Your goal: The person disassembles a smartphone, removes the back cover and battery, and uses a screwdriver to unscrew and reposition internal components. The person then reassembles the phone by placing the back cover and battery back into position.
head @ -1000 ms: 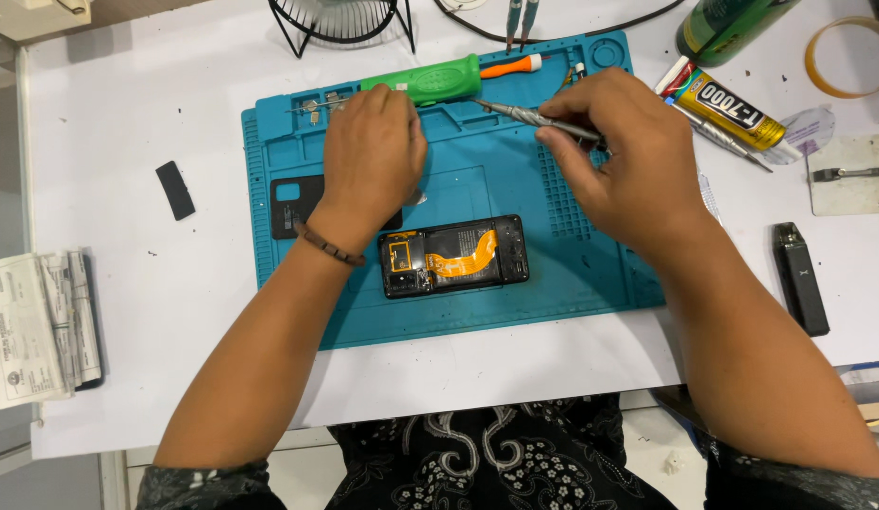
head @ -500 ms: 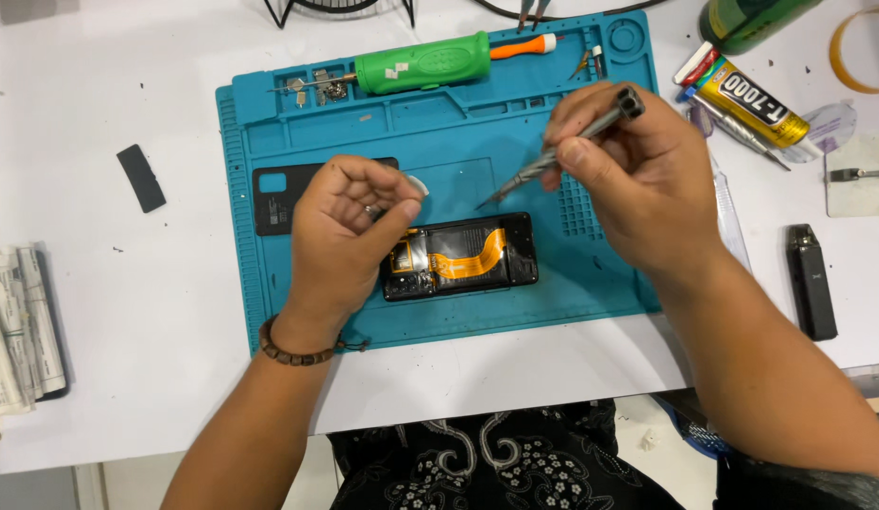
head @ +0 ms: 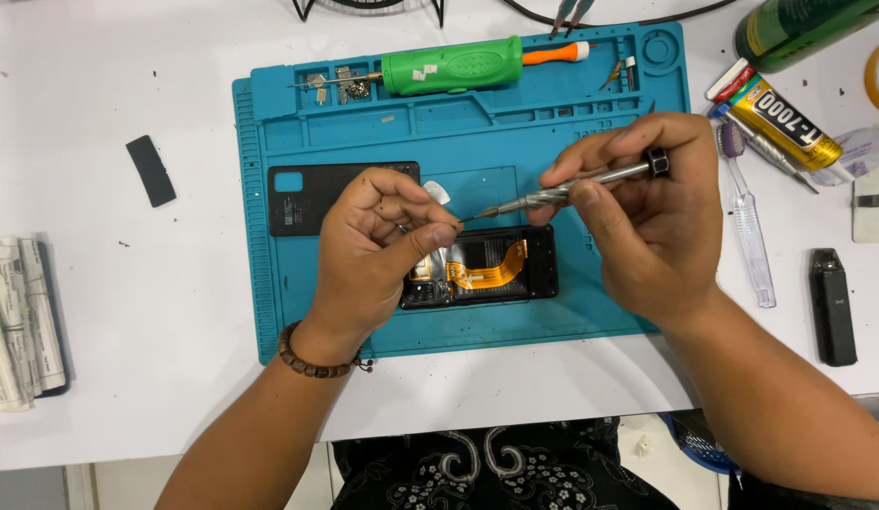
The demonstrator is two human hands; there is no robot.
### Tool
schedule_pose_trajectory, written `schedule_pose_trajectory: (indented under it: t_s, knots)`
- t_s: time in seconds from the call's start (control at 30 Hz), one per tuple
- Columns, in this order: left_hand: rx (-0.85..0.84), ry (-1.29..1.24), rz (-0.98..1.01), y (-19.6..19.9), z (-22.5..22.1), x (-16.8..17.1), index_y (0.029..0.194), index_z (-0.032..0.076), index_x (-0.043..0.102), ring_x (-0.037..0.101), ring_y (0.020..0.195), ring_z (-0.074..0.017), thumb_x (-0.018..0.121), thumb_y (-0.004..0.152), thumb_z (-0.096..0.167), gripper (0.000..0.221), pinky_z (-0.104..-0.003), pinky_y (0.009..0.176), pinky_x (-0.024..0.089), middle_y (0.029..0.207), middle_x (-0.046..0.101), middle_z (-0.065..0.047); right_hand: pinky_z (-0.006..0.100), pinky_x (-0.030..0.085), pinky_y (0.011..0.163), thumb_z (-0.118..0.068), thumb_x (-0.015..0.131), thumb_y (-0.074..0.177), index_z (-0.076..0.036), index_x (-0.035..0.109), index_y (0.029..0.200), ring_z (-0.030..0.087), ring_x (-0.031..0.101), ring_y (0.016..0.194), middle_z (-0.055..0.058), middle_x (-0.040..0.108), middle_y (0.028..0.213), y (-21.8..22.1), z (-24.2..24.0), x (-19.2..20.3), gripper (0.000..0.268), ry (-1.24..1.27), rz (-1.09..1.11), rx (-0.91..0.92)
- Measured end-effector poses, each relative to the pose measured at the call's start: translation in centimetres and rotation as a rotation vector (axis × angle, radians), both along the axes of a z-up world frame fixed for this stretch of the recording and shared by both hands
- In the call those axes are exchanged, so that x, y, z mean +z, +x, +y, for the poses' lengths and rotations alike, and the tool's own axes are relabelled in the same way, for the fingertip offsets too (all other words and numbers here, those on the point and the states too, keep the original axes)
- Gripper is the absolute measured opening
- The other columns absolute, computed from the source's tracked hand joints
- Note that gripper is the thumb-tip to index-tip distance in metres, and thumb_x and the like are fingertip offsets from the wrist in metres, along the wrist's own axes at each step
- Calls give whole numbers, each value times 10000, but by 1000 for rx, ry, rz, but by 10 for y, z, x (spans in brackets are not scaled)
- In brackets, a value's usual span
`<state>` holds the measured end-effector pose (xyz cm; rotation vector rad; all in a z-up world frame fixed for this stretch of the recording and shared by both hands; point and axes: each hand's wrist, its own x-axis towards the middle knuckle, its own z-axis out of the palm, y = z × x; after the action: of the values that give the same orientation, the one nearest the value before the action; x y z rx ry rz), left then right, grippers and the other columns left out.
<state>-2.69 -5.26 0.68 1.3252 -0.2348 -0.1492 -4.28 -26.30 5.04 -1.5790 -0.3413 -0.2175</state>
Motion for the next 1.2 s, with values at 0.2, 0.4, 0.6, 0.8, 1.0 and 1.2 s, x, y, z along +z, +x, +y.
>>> schedule_pose_trajectory:
  t_s: [0.2,0.4,0.6,0.8,1.0,1.2]
  knots:
    - [-6,-10,18,-1,-1,0,974,103,538,683,797,-142,695,828,18,231,-252,749,574,863,694,-88,351,629,721,67,452,956,-25,288,1056,310,633,798,260,545,972,-1,-2,-1,213,-22,14,14]
    - [0,-30,18,-1,-2,-1,951,102,521,683,799,-153,689,826,1,233,-257,748,574,860,692,-101,372,637,761,111,430,941,-32,279,1059,298,607,865,261,519,983,-3,-2,0,239,-85,-45,41]
    - [40,19,-6,-3,-6,1,948,107,516,677,815,-157,683,833,-14,236,-261,745,570,845,675,-79,313,575,775,78,580,887,-75,322,1047,287,676,903,247,592,990,-1,-16,-9,340,-216,-196,174]
    - [34,209,-153,-11,-13,5,1063,78,487,675,837,-159,667,867,-2,278,-282,819,561,872,689,-84,325,576,697,15,675,878,-28,354,999,291,707,825,212,602,885,1,-17,-8,346,-386,-312,64]
    - [-15,470,-446,-11,-8,7,1265,69,462,654,1126,-260,715,889,141,459,-375,998,546,1216,626,-107,269,506,665,17,687,858,-11,419,913,223,682,736,155,645,810,-1,-30,11,275,-530,-259,79]
    - [58,564,-449,-3,-1,11,1178,49,534,620,1050,-228,624,925,110,276,-358,944,519,1125,644,-82,292,430,566,-54,669,869,-62,481,809,187,587,638,24,653,792,1,-39,21,198,-845,-236,216]
